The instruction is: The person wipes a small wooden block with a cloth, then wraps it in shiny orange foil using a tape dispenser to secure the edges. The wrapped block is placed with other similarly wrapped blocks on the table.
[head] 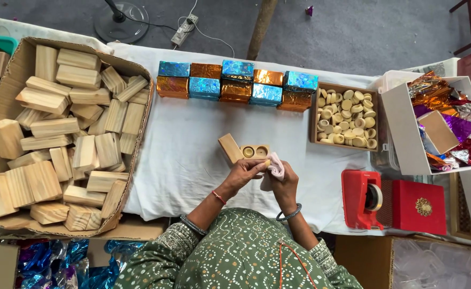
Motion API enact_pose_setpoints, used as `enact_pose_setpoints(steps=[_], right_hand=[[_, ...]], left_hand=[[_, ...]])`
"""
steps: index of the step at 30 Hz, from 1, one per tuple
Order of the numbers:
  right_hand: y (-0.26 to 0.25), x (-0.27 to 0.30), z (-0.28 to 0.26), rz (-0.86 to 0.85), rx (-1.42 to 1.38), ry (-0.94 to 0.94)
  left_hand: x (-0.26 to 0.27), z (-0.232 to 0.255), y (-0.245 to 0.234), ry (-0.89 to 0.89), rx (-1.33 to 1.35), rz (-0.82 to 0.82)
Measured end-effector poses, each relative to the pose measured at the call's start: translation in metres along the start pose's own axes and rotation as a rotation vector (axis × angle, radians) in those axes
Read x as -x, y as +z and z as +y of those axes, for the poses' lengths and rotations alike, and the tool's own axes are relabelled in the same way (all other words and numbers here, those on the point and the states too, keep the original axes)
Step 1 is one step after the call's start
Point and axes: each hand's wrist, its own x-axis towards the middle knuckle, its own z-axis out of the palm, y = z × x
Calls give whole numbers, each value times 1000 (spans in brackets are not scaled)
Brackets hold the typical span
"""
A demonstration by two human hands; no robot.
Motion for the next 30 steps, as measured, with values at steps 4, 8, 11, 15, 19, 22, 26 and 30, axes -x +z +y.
enact_pose_setpoints(steps=[4,8,11,15,19,22,26,30], right_hand=[[-7,-4,-12,0,268,-246],[-8,-5,-3,-7,164,-120],[-10,-6,-4,-17,-12,87],[-10,-9,-7,-47,262,-143],[-14,-17,-2,-124,273,-177],[-18,-17,6,-203,188,17],[-12,-11,-2,-105,312,-69],[-1,-9,-21,-107,449,-237]], left_hand=[[-17,-26,-17,-145,-176,47],[-14,-22,-11,-15,-49,-36],[-11,-18,-7,116,16,-64],[-17,-24,-13,-165,-64,41],[-18,-30,-19,-170,33,10],[-21,-38,-29,-153,287,50],[-23,-41,-31,-175,402,133],[-21,-43,-23,-175,343,111]])
